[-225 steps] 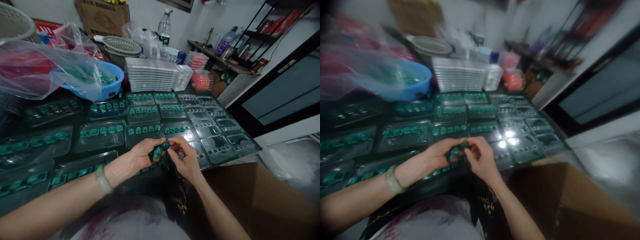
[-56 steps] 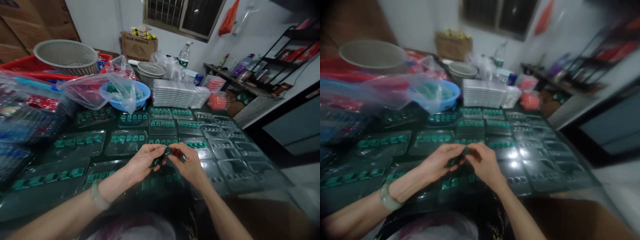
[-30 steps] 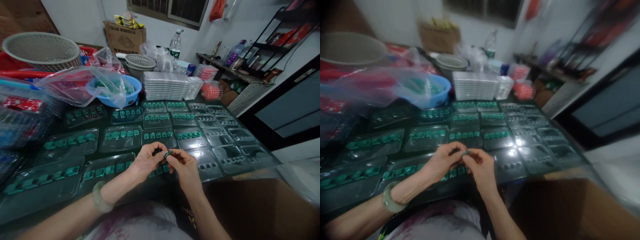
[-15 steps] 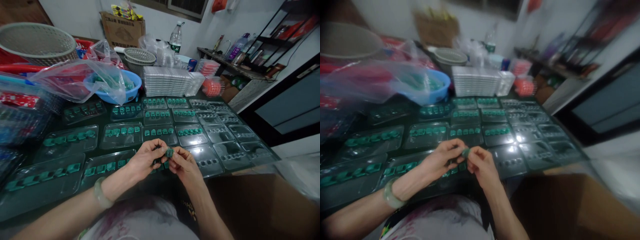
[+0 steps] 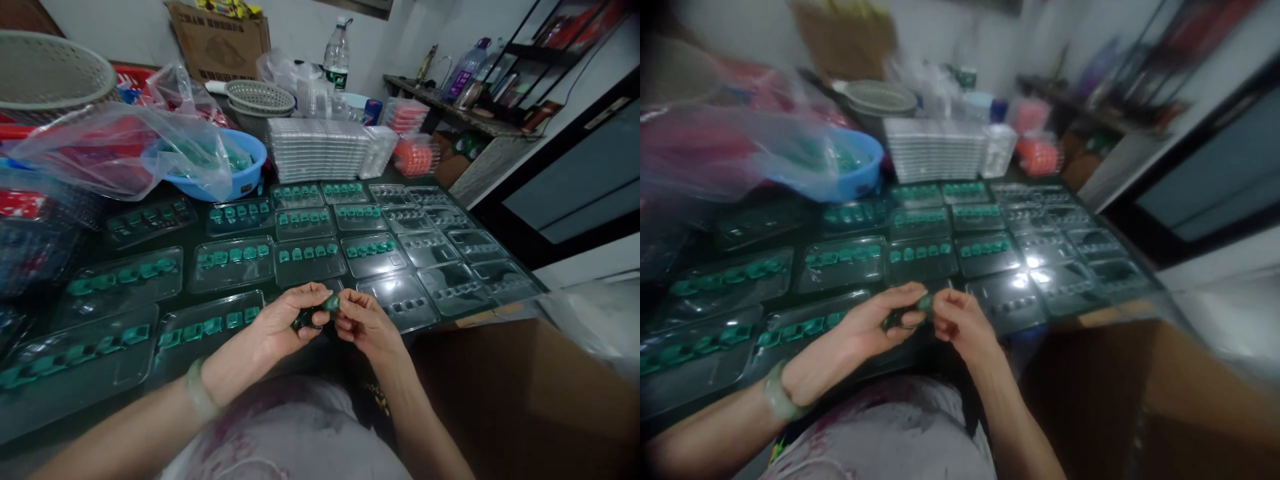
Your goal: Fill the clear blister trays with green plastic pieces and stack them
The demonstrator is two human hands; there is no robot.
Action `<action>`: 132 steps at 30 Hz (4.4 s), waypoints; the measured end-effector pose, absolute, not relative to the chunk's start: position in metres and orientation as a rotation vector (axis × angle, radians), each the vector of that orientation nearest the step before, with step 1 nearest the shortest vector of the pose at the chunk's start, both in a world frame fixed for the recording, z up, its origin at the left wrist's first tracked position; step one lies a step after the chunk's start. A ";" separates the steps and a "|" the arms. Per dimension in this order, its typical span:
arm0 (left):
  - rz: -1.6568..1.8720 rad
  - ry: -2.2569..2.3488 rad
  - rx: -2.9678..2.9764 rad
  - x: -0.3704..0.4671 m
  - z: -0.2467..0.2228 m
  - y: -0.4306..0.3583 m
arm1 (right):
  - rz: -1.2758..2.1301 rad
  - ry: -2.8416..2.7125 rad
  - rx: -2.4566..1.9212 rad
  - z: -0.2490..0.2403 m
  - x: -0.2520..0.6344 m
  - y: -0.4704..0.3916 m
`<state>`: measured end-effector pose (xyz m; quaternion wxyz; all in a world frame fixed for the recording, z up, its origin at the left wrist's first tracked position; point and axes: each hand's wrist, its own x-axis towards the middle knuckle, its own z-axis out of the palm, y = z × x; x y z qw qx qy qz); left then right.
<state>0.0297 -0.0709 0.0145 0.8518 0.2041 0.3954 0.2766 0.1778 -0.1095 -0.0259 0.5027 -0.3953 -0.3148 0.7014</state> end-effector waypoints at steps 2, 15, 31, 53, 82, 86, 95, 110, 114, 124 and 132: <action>0.588 0.876 0.429 0.033 0.010 -0.072 | 1.449 -0.878 -1.093 -0.026 0.181 -0.117; 0.317 0.883 0.592 0.061 -0.005 -0.093 | 0.635 -1.444 -1.473 -0.029 0.204 -0.178; 0.574 0.897 0.465 0.030 0.030 -0.063 | 0.227 -1.989 -1.809 -0.045 0.247 -0.137; 0.608 0.901 0.513 0.061 0.005 -0.067 | 0.095 -1.979 -1.527 -0.006 0.203 -0.143; 0.480 0.838 0.777 0.062 0.008 -0.072 | 0.690 -1.181 -1.400 -0.026 0.197 -0.130; 0.605 0.930 0.745 0.065 0.005 -0.069 | 0.610 -1.143 -1.396 -0.026 0.190 -0.133; 0.560 0.817 0.756 0.050 0.013 -0.060 | 0.824 -1.045 -1.220 -0.017 0.208 -0.134; 0.351 0.791 0.913 0.052 0.016 -0.077 | 0.842 -1.298 -1.299 -0.003 0.208 -0.142; 0.313 0.776 0.687 0.051 0.012 -0.077 | 1.156 -1.216 -1.206 -0.008 0.213 -0.138; 0.334 0.722 0.675 0.074 0.001 -0.076 | 0.577 -1.494 -1.436 -0.009 0.214 -0.155; 0.290 0.732 0.737 0.083 -0.006 -0.083 | 0.517 -1.363 -1.617 -0.025 0.234 -0.183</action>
